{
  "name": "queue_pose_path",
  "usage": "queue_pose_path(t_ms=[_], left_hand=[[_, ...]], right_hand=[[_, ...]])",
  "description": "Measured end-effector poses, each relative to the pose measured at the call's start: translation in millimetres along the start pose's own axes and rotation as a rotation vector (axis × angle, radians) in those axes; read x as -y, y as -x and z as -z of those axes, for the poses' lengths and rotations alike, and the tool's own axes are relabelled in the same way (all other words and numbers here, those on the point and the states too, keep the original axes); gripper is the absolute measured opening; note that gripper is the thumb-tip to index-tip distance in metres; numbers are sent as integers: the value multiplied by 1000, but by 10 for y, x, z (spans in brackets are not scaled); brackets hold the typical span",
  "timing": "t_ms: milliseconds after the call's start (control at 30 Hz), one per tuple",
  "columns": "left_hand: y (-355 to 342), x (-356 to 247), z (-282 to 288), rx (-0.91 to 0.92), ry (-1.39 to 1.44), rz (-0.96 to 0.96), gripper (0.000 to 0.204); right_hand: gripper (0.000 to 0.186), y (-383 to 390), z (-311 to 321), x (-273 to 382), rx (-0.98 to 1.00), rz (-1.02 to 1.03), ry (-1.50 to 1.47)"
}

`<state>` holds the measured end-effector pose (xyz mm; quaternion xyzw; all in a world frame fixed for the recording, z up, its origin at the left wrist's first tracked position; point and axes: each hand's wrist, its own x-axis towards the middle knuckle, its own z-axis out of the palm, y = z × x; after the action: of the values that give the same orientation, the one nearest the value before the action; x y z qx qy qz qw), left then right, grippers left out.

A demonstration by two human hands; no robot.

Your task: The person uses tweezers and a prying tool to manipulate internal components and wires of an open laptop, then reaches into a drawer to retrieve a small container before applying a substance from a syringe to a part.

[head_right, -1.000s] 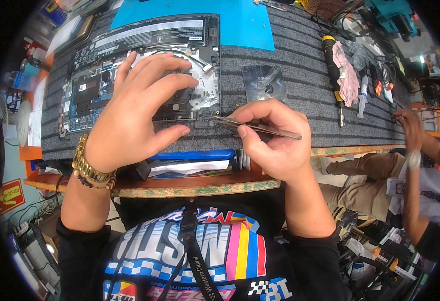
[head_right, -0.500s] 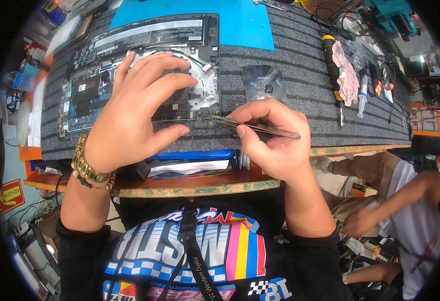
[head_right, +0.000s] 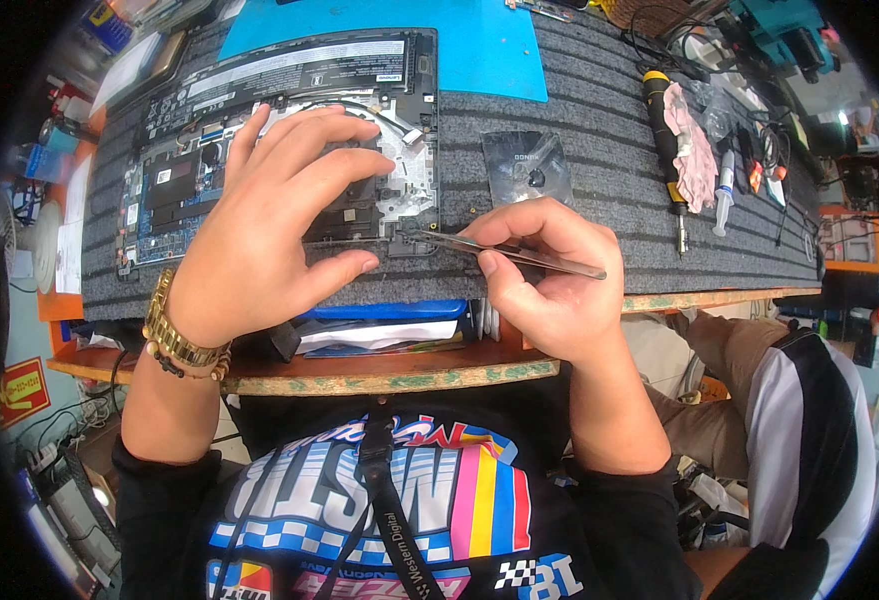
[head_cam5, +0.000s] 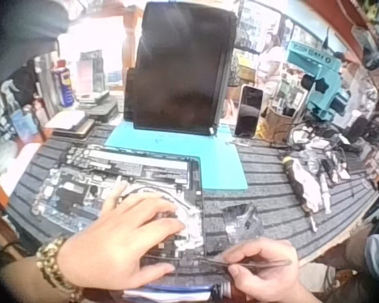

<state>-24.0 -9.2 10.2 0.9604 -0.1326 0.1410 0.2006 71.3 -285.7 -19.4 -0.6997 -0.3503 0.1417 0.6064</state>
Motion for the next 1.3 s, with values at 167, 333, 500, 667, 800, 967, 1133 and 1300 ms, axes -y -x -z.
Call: queue_pose_path(t_ms=[167, 333, 500, 667, 800, 967, 1133, 1300], left_hand=[[-7, -1, 6, 8, -2, 4, 62], [4, 3, 10, 8, 2, 13, 61], [-9, -9, 23, 1, 20, 6, 61], [-19, -41, 35, 16, 36, 8, 61], [-31, -42, 39, 28, 46, 11, 62], [-43, -57, 36, 32, 37, 23, 63], [-54, -82, 60, 53, 38, 36, 64], [-69, -67, 55, 66, 46, 48, 63]], right_hand=[[11, -1, 8, -3, 1, 10, 22], [12, 43, -5, -58, -136, 130, -139], [17, 128, 318, -158, -342, 284, 5], [17, 122, 521, -233, -386, 247, 287], [18, 88, 509, -198, -357, 198, 329], [17, 87, 527, -210, -336, 183, 314], [17, 67, 520, -211, -330, 194, 329], [17, 68, 540, -231, -315, 198, 305]])
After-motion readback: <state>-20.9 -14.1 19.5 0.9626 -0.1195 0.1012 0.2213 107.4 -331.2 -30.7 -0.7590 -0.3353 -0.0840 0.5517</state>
